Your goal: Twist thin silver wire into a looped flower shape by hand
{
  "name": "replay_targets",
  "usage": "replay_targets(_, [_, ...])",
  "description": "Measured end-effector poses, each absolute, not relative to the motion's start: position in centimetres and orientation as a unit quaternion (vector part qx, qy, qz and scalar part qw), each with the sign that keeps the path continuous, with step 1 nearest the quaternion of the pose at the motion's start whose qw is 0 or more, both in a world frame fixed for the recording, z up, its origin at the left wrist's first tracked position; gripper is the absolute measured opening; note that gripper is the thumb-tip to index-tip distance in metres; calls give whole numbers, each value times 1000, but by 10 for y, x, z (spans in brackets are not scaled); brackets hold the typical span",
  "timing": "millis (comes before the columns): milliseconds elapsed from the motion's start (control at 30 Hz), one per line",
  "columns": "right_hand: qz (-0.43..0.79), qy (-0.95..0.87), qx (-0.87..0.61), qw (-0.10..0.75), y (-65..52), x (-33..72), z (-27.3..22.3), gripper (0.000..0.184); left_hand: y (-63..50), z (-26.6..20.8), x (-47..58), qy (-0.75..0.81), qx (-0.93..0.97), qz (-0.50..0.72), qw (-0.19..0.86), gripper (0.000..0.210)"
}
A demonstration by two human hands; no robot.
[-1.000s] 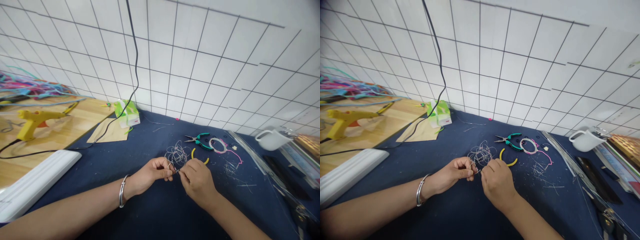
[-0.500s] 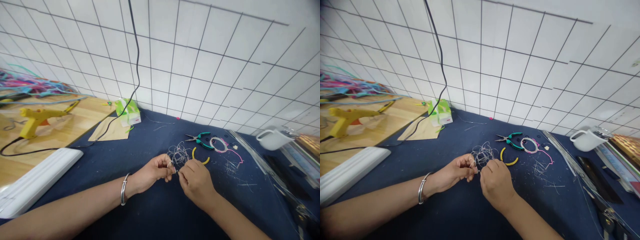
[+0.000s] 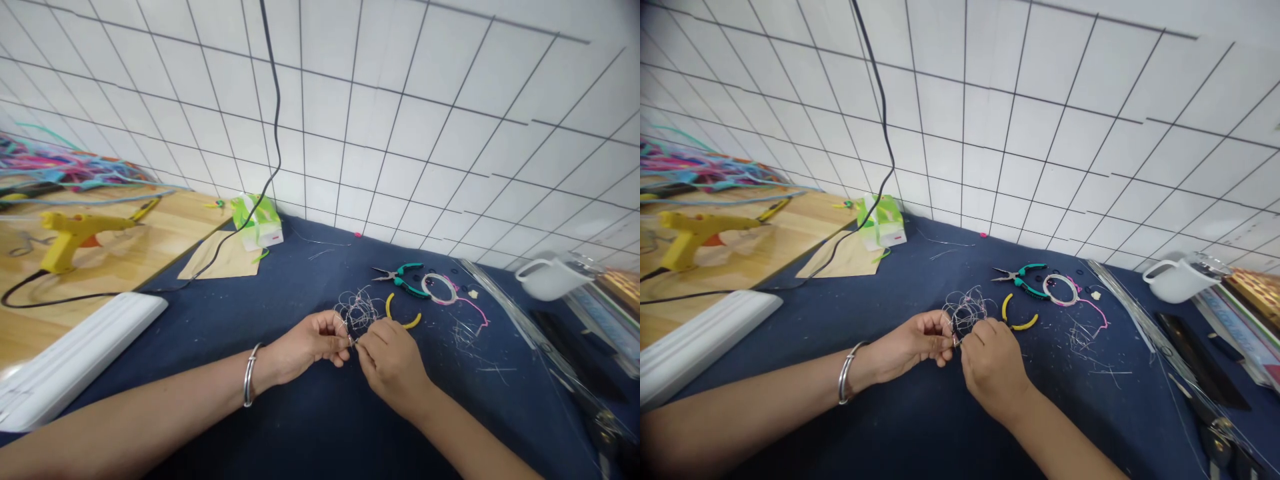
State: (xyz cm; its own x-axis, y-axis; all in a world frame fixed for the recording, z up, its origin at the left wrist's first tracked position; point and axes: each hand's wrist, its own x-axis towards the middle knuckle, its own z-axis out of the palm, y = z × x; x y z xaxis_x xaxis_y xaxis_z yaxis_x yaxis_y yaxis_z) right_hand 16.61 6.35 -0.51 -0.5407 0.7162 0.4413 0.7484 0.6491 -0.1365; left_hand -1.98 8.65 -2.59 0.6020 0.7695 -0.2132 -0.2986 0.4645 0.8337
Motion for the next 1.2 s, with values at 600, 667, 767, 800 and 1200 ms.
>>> replay_targets(600, [-37, -870, -421, 256, 65, 170, 2, 21, 89, -31, -20, 282, 444, 350, 775, 18])
replay_targets(667, [-50, -870, -419, 253, 65, 170, 3, 22, 89, -30, -20, 287, 450, 347, 771, 17])
replay_targets(767, [-60, -873, -418, 244, 66, 171, 4, 23, 89, -27, -20, 299, 452, 344, 767, 14])
replay_targets(800, [-60, -873, -419, 241, 66, 171, 3, 22, 89, -26, -20, 303, 448, 340, 770, 13])
replay_targets(1200, [5, -862, -438, 254, 66, 170, 2, 17, 83, -28, -17, 291, 359, 331, 823, 18])
